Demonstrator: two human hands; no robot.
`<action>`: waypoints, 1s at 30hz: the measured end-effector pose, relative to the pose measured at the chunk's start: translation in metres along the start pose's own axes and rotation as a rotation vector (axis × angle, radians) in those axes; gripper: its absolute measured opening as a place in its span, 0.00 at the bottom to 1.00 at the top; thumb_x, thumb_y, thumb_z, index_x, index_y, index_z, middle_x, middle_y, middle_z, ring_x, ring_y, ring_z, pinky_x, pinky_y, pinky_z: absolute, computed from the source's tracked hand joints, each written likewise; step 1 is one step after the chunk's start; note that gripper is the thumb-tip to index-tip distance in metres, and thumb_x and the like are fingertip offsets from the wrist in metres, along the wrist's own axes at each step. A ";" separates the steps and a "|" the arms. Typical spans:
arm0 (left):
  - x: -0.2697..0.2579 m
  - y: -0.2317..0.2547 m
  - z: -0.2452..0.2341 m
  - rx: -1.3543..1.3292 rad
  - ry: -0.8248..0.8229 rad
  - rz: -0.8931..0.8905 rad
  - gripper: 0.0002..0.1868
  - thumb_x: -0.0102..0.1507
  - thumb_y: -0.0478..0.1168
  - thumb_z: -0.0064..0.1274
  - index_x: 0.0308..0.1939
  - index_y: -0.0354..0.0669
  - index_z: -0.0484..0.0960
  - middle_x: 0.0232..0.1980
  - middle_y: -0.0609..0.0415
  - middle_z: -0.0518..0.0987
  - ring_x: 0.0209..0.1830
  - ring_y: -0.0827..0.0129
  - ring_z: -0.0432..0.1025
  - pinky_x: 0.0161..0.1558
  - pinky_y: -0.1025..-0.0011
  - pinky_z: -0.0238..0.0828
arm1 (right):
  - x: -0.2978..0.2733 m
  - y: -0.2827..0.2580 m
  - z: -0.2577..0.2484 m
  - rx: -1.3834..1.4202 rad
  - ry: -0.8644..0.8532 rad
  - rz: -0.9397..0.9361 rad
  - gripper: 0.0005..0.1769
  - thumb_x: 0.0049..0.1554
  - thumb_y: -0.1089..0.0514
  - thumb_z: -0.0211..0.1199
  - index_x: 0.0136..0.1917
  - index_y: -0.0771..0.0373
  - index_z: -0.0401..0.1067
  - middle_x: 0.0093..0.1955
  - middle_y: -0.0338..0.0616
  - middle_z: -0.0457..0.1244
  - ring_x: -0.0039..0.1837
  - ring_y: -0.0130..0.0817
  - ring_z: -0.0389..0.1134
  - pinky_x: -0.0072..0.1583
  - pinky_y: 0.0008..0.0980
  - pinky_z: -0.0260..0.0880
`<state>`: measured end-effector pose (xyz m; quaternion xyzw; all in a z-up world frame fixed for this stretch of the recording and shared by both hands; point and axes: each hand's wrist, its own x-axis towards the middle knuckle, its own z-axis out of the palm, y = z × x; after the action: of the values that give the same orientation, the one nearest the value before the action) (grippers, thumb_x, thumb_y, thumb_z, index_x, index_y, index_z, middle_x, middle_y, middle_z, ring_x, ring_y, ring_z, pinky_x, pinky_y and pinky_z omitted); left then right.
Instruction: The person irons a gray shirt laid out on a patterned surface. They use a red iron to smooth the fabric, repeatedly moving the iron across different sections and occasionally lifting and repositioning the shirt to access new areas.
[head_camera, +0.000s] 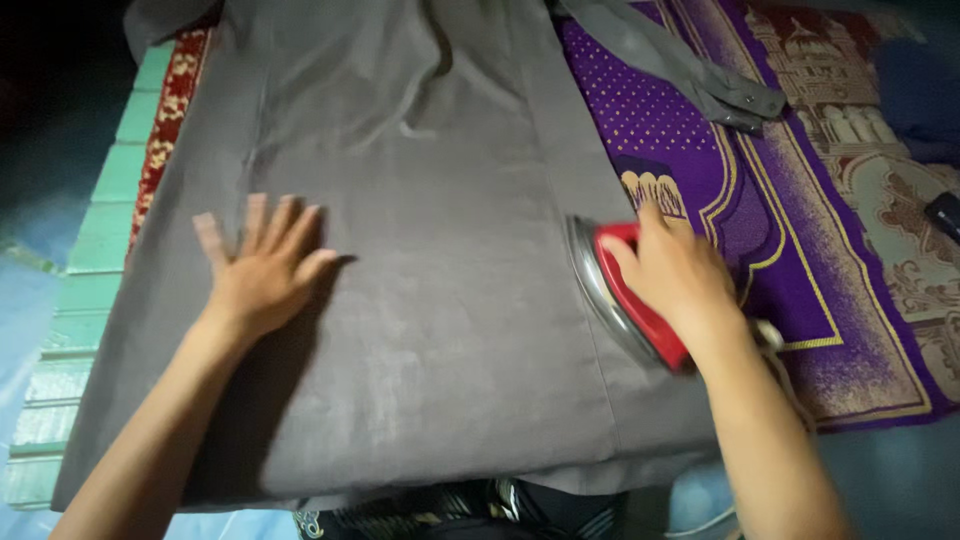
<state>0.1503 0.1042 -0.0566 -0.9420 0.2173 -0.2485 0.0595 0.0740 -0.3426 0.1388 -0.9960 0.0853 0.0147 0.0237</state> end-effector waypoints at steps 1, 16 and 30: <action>0.010 0.019 -0.003 -0.444 -0.117 -0.106 0.44 0.69 0.71 0.29 0.77 0.43 0.61 0.80 0.38 0.55 0.83 0.49 0.38 0.67 0.23 0.15 | -0.014 0.000 -0.004 0.024 0.028 -0.012 0.41 0.59 0.39 0.56 0.79 0.58 0.53 0.47 0.66 0.68 0.50 0.69 0.71 0.52 0.61 0.71; 0.049 0.066 -0.039 -0.521 -0.142 0.074 0.35 0.71 0.63 0.33 0.78 0.54 0.61 0.81 0.48 0.58 0.81 0.52 0.49 0.76 0.49 0.40 | 0.068 0.012 0.025 0.018 0.162 -0.075 0.36 0.62 0.39 0.61 0.68 0.71 0.64 0.59 0.72 0.66 0.58 0.70 0.69 0.58 0.60 0.69; 0.045 0.027 -0.020 -0.524 -0.228 -0.084 0.33 0.72 0.60 0.32 0.78 0.53 0.59 0.82 0.49 0.54 0.83 0.54 0.43 0.77 0.50 0.34 | 0.154 -0.010 0.029 -0.024 0.179 0.015 0.40 0.62 0.37 0.66 0.70 0.72 0.61 0.58 0.74 0.65 0.60 0.72 0.66 0.60 0.61 0.66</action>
<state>0.1655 0.0598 -0.0250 -0.9553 0.2271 -0.0785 -0.1722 0.2265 -0.3575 0.1047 -0.9928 0.0944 -0.0730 0.0039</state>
